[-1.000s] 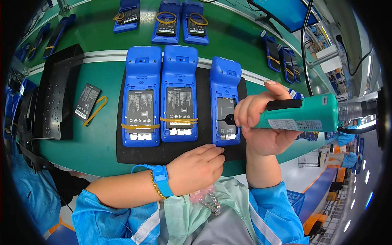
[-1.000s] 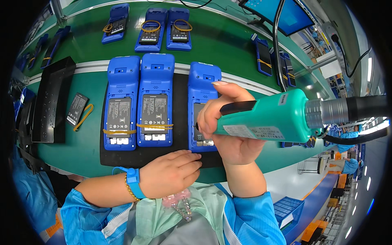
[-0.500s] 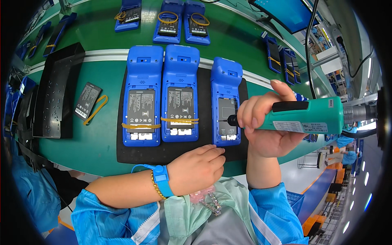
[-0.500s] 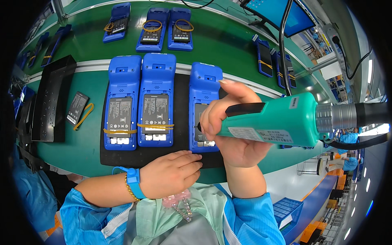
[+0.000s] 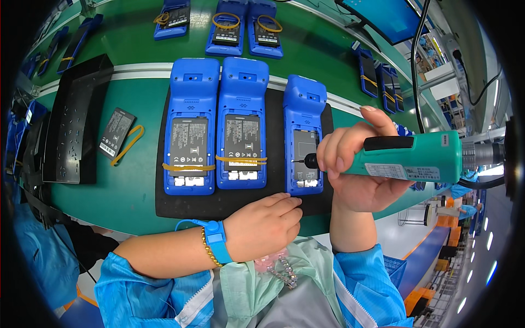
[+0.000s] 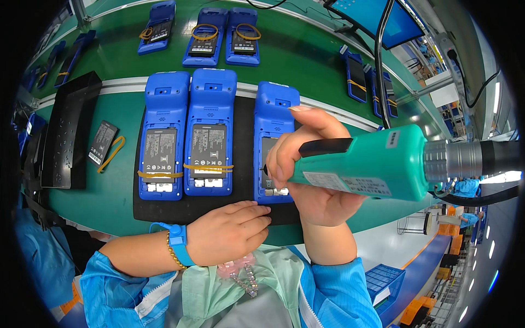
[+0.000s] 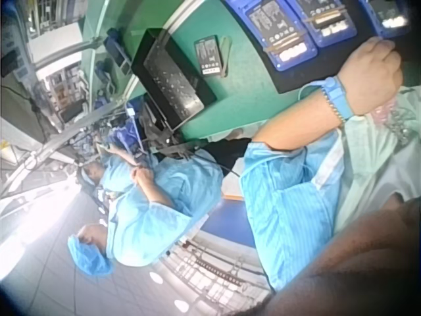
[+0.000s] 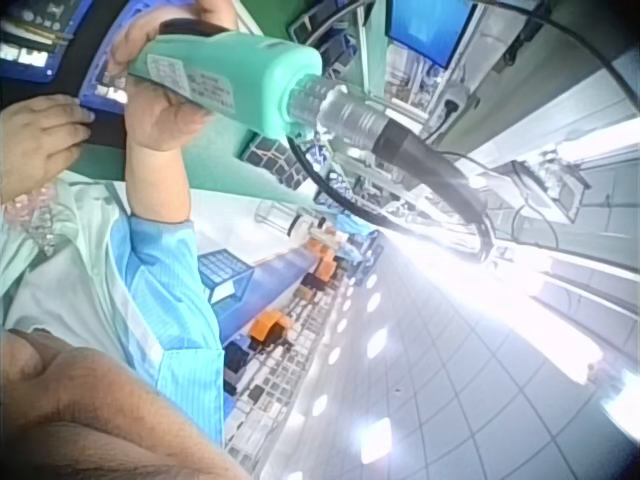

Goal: The person assembles hand-held electronic devices by inserting internal components and battery packs into a device case, then securing the case with screws using an electric screwdriver.

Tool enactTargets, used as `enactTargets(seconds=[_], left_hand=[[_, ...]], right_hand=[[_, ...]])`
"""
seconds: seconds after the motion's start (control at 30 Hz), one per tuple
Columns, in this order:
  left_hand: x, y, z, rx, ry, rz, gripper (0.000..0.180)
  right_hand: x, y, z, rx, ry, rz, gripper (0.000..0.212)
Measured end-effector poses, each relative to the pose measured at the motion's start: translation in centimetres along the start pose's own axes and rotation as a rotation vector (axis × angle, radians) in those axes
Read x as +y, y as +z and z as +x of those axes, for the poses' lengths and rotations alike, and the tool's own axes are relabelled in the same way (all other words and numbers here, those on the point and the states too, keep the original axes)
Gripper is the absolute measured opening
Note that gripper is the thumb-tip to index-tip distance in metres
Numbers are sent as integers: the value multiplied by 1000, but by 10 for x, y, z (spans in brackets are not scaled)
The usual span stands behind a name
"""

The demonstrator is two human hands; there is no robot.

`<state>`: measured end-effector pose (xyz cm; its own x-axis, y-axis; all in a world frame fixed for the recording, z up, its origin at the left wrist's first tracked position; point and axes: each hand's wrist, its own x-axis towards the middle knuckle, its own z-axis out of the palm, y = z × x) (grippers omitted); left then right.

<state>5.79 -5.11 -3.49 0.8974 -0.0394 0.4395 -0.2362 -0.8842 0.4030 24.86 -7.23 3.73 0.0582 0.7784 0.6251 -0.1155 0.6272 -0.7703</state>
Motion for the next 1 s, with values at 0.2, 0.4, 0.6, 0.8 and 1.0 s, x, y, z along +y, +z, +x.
enactTargets(seconds=[0.2,0.4,0.6,0.8,1.0], left_hand=[[0,0,0,-5,-2,-10,19],[0,-1,0,-13,-3,-9,18],[-1,-1,0,-14,-2,-20,18],[-1,2,0,57,7,12,17],[0,3,1,59,2,9,17]], right_hand=[[1,1,0,5,7,2,94],[2,1,1,2,2,1,94],[4,0,-1,-7,-6,-20,91],[5,-1,-1,-25,-10,-20,88],[4,-1,0,-25,-40,-49,87]])
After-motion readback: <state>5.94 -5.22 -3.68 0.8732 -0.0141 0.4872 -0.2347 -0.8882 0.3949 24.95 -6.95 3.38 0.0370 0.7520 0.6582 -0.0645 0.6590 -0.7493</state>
